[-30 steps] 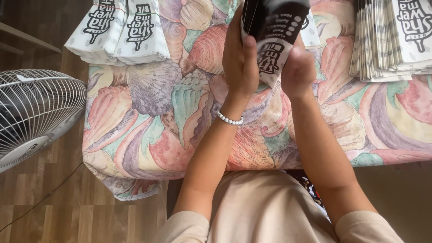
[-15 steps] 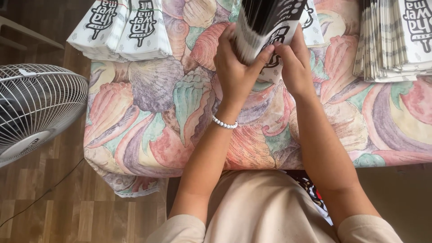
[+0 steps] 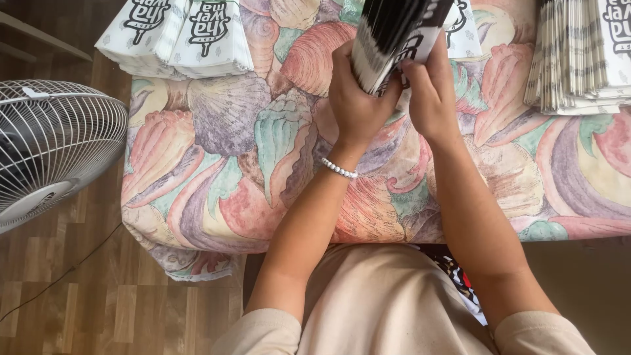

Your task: The person stacks and organizes paper food wrappers on a table by hand, aligning them into piles and securing them with rubber bands.

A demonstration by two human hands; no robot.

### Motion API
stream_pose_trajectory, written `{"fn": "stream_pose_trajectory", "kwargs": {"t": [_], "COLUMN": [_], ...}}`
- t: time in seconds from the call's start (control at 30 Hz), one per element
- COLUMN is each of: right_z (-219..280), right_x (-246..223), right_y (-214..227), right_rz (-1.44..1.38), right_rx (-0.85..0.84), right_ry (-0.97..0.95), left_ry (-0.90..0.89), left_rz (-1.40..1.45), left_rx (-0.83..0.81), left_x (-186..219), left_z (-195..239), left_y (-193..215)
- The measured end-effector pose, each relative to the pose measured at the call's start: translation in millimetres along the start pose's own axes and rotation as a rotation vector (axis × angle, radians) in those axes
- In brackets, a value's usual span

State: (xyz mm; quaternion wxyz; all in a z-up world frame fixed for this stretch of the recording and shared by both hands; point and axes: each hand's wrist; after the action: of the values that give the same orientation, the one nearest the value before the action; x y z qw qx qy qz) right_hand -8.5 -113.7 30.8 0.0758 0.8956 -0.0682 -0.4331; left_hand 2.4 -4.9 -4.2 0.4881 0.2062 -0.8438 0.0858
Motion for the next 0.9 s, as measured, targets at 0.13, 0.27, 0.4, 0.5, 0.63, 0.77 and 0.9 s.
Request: {"fn": "stream_pose_trajectory", "kwargs": {"t": [0.13, 0.27, 0.4, 0.5, 0.63, 0.77, 0.9], "right_z": [0.1, 1.5, 3.1, 18.5, 13.5, -7.7, -14.4], "right_x": [0.2, 3.0, 6.4, 28.2, 4.9, -24.9, -10.7], "right_y": [-2.6, -5.4, -4.4, -0.7, -12.7, -11.9, 13.6], "right_rz": [-0.016, -0.005, -0.074, -0.17, -0.034, 0.219, -0.065], "right_rx": [0.022, 0.058, -0.084, -0.027, 0.052, 0.118, -0.1], "right_ry": [0.002, 0.025, -0.019, 0.093, 0.199, 0.101, 0.189], "left_ry": [0.011, -0.069, -0.01, 0.012, 0.095, -0.02, -0.31], "left_rz": [0.003, 0.014, -0.035, -0.127, -0.204, -0.116, -0.011], "left_rx": [0.035, 0.063, 0.047, 0.077, 0.101, -0.092, -0.404], "left_x": [-2.4, 14.3, 3.0, -10.9, -15.4, 7.1, 7.5], "left_z": [1.1, -1.3, 8.4, 13.2, 24.9, 29.8, 12.4], "left_y": [3.2, 7.3, 4.0, -3.2, -7.3, 11.1, 43.2]}}
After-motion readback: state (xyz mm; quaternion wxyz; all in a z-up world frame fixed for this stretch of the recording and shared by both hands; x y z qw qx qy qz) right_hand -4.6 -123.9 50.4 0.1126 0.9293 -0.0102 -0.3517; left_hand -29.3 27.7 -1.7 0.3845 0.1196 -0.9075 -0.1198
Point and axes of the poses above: each hand's wrist, its own z-axis away from the middle knuckle, its own y-axis out of the back of the hand, x = y × z, and after that the axes turned 7 degrees about y, right-handed
